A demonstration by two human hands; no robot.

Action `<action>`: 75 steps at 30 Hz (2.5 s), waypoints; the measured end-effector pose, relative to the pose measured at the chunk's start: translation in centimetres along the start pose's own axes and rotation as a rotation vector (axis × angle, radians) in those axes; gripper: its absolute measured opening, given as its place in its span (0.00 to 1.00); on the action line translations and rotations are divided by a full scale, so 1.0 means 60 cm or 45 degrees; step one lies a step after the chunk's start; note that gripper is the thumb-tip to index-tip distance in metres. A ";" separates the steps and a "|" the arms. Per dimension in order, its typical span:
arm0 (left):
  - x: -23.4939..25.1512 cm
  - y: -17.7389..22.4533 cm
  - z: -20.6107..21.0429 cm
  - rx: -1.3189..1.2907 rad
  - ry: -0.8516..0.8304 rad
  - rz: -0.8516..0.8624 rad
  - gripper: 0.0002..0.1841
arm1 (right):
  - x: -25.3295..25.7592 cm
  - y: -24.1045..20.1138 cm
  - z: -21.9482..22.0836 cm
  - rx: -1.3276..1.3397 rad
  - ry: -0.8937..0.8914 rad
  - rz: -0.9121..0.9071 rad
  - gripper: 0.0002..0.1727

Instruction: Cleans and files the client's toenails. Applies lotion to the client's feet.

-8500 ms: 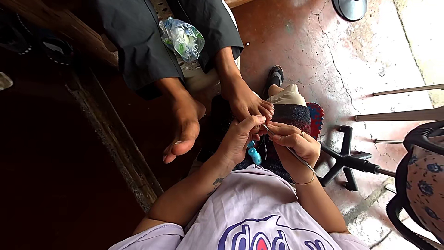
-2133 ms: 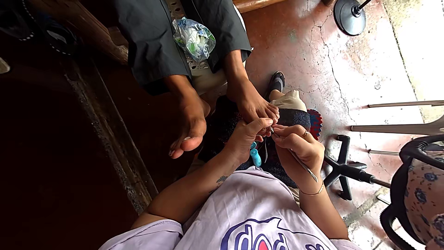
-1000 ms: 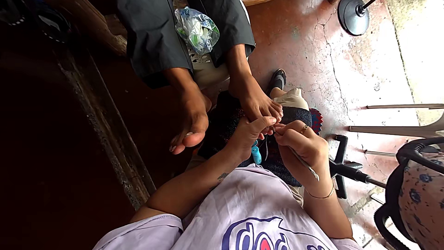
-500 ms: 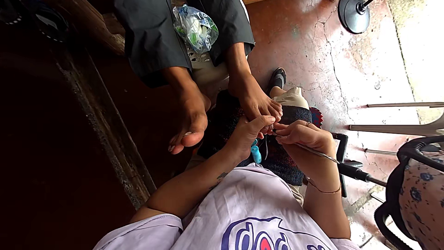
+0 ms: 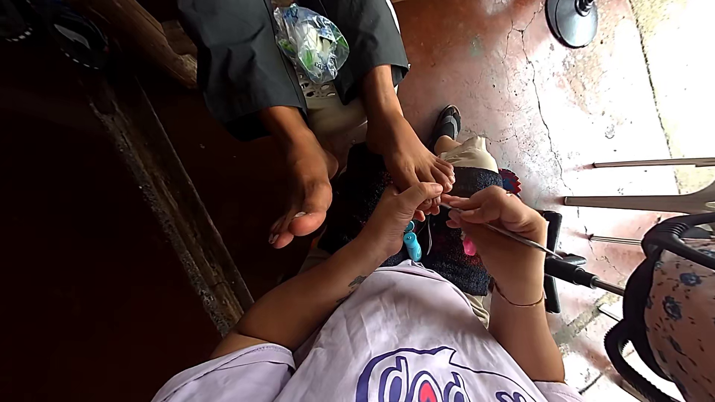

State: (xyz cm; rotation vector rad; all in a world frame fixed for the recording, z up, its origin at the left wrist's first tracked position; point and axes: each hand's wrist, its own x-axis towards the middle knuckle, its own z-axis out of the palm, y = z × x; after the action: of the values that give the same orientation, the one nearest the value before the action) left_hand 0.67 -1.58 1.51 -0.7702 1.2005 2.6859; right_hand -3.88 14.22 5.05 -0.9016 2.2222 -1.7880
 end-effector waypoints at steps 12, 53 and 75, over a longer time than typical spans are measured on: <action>0.000 0.000 -0.002 0.000 0.005 -0.009 0.07 | 0.003 -0.006 0.003 -0.060 -0.009 -0.014 0.09; -0.003 -0.001 -0.013 -0.106 -0.077 -0.043 0.10 | -0.008 0.010 0.014 0.417 0.141 0.099 0.13; 0.000 -0.002 -0.014 -0.093 -0.081 -0.025 0.10 | -0.008 0.030 0.024 0.607 0.225 0.187 0.12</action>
State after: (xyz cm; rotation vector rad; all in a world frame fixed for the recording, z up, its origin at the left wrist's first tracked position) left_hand 1.06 -2.09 0.95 -0.6959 1.0804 2.7296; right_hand -3.47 13.47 2.84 -0.4865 1.7598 -2.2494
